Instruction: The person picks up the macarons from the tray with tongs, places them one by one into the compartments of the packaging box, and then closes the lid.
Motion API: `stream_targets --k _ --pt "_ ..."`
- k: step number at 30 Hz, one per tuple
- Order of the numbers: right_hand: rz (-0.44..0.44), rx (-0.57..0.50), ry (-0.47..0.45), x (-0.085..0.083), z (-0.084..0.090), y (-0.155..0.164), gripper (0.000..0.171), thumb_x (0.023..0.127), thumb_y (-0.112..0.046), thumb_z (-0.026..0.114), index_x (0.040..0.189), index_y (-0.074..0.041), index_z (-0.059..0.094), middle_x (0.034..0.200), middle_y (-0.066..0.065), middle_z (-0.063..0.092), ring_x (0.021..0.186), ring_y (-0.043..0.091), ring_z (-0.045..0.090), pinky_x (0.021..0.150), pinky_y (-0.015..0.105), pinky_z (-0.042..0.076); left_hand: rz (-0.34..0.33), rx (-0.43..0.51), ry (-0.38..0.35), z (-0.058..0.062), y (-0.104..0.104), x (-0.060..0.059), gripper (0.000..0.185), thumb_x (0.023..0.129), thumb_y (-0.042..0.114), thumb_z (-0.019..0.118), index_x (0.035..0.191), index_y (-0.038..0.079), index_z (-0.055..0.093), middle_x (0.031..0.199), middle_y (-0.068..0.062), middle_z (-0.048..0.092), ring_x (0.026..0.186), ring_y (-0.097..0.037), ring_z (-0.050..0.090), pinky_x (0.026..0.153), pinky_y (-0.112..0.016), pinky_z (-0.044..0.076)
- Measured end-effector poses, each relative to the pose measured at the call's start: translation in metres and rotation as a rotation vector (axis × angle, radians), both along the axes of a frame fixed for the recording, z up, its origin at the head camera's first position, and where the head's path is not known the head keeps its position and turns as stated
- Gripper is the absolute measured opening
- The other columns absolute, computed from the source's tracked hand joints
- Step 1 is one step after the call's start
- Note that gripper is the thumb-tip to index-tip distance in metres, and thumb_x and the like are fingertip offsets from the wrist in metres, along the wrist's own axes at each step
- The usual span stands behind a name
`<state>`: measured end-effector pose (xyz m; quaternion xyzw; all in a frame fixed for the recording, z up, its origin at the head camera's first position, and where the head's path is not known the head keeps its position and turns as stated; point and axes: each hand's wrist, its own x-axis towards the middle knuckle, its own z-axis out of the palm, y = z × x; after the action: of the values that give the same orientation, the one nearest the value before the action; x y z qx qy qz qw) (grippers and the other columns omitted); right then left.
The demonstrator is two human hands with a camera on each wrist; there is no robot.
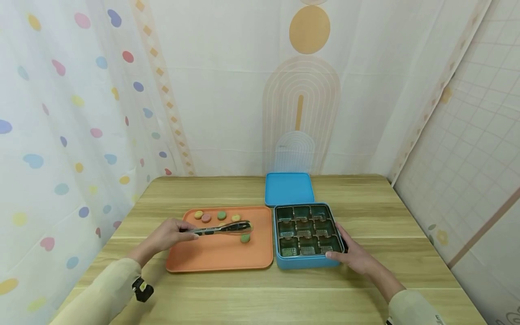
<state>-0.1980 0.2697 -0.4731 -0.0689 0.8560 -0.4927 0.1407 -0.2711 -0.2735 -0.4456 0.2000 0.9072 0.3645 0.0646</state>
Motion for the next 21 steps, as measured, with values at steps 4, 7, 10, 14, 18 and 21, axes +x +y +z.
stream_targets --k 4,7,10,14,18,21 --pt "0.004 0.002 0.003 0.0 -0.001 0.0 0.1 0.094 -0.029 0.07 0.16 -0.012 -0.003 0.16 0.029 -0.006 0.142 0.056 -0.005 0.105 0.074 0.007 0.03 0.004 -0.026 0.004 0.011 -0.002 0.019 0.088 0.031 0.077 0.095 0.014 0.08 0.073 -0.009 0.07 0.057 -0.013 0.047 0.057 -0.028 0.041" --pt "0.006 0.006 0.001 0.0 -0.002 0.001 0.101 0.094 -0.029 0.07 0.16 -0.013 -0.003 0.16 0.029 -0.006 0.142 0.056 -0.005 0.105 0.074 0.008 0.052 0.014 -0.039 0.008 0.02 -0.003 0.023 0.087 0.031 0.078 0.101 0.013 0.08 0.085 -0.018 0.072 0.059 -0.018 0.052 0.06 -0.031 0.045" --pt "0.006 -0.007 -0.007 -0.001 -0.003 0.001 0.101 0.094 -0.029 0.07 0.16 -0.013 -0.004 0.161 0.029 -0.007 0.142 0.055 -0.006 0.105 0.074 0.008 0.039 0.018 -0.029 0.011 0.029 -0.005 0.026 0.087 0.031 0.078 0.104 0.012 0.08 0.107 -0.02 0.071 0.081 -0.03 0.065 0.069 -0.035 0.05" --pt "-0.001 -0.026 -0.013 -0.001 -0.003 0.002 0.101 0.094 -0.028 0.07 0.16 -0.013 -0.004 0.161 0.028 -0.008 0.142 0.054 -0.007 0.105 0.074 0.007 -0.02 0.023 -0.005 0.014 0.041 -0.009 0.021 0.089 0.031 0.076 0.098 0.013 0.08 0.095 -0.012 0.073 0.068 -0.024 0.059 0.062 -0.032 0.045" --pt "-0.009 -0.019 -0.019 -0.001 -0.004 0.002 0.102 0.093 -0.028 0.071 0.16 -0.014 -0.004 0.16 0.029 -0.007 0.142 0.055 -0.006 0.105 0.074 0.008 -0.04 0.039 0.001 0.018 0.056 -0.01 0.017 0.089 0.029 0.076 0.095 0.013 0.081 0.073 -0.002 0.068 0.053 -0.013 0.037 0.055 -0.029 0.034" --pt "-0.009 -0.004 -0.026 -0.002 -0.004 0.002 0.102 0.094 -0.029 0.07 0.16 -0.015 -0.005 0.16 0.031 -0.007 0.141 0.056 -0.005 0.104 0.075 0.01 -0.062 0.045 0.005 0.021 0.066 -0.012 0.017 0.089 0.027 0.076 0.093 0.011 0.08 0.068 0.003 0.065 0.053 -0.012 0.036 0.054 -0.028 0.033"
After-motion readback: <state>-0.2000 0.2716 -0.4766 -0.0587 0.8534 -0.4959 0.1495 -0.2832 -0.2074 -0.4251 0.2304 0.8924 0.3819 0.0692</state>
